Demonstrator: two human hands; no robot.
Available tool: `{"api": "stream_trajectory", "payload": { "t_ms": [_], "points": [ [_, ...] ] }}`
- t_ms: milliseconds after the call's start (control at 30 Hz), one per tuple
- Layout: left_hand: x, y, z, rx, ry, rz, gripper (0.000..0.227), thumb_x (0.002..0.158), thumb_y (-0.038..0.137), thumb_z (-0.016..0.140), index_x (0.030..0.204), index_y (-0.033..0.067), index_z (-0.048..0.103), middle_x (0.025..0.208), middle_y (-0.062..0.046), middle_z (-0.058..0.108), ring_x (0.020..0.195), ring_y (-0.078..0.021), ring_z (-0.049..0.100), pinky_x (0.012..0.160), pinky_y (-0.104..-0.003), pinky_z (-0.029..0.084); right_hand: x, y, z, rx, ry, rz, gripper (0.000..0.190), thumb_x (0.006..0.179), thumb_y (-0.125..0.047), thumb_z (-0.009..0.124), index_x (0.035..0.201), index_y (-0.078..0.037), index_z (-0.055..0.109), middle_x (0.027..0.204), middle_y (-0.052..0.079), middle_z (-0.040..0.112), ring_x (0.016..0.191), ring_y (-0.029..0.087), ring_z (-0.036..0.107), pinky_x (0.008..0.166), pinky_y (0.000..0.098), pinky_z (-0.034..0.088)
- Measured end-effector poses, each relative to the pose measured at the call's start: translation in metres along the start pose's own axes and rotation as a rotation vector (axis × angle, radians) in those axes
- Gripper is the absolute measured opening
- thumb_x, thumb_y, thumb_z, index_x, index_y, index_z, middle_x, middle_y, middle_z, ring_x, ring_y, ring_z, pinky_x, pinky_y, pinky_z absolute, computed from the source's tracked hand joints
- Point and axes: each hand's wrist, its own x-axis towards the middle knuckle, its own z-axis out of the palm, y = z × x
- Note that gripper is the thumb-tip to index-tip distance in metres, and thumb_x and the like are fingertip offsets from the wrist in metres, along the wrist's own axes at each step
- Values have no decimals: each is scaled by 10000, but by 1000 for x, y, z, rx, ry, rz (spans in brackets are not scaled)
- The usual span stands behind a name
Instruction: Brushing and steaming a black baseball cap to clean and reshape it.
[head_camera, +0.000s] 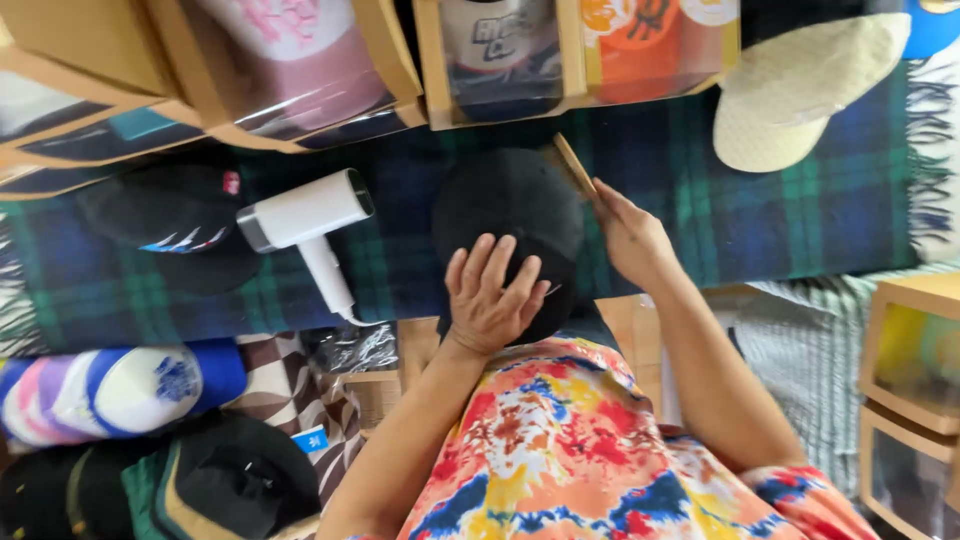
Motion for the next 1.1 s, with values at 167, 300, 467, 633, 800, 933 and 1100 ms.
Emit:
{"api": "stream_trajectory", "payload": {
  "t_ms": [167,300,467,633,800,933,1100],
  "points": [
    [-4,-8,-4,-25,-25,20,366,1014,454,545,1259,217,677,1388,-161,622,1331,-377,559,1132,-547,341,-23,33,-7,-39,-37,303,352,1006,-330,636,1350,-265,678,637,40,637,551,149,609,402,293,473],
    [-25,-20,-18,-137,-99,-139,624,1026,560,477,1432,89,532,1533,-281,419,1433,-477,398,1162,-586,296,-82,-20,9,-287,208,-347,370,1023,-238,622,1359,-84,627,1071,229,730,926,330,709,735,434,556],
    [-68,-25,-39,-526,-280,-691,807,1031,345,611,1636,6,197,1600,-356,244,1475,-510,269,1183,-570,296,-88,69,28,-254,168,12,360,1106,-477,406,1144,-196,628,699,113,651,680,369,673,669,528,534],
    [-122,-37,-17,-398,-1091,-1550,623,926,724,550,1469,427,480,1352,-3,677,1123,-231,710,1009,-358,551,-89,94,34,101,284,281,386,1102,-390,505,880,-101,633,568,53,541,472,169,536,444,330,430],
    [-136,-32,-30,-884,-572,-1756,405,1014,361,665,1351,154,581,1309,-151,673,1206,-276,635,946,-423,564,-99,88,50,293,188,161,325,1107,-331,449,1007,-56,592,520,78,484,341,187,502,318,305,394],
    [-146,-39,-19,-830,-631,-1755,471,987,398,695,1344,114,573,1323,-235,635,1211,-383,638,815,-470,626,-90,69,23,-62,299,169,303,1078,-331,562,1025,-58,681,797,204,614,786,285,593,751,444,473],
    [-146,-36,-19,-1010,-427,-1720,236,1011,263,684,1177,103,636,1058,-94,705,1004,-178,662,837,-375,613,-101,-31,12,-446,204,-333,139,1028,-320,647,1005,-182,640,689,92,595,684,342,663,623,430,526]
  ]
}}
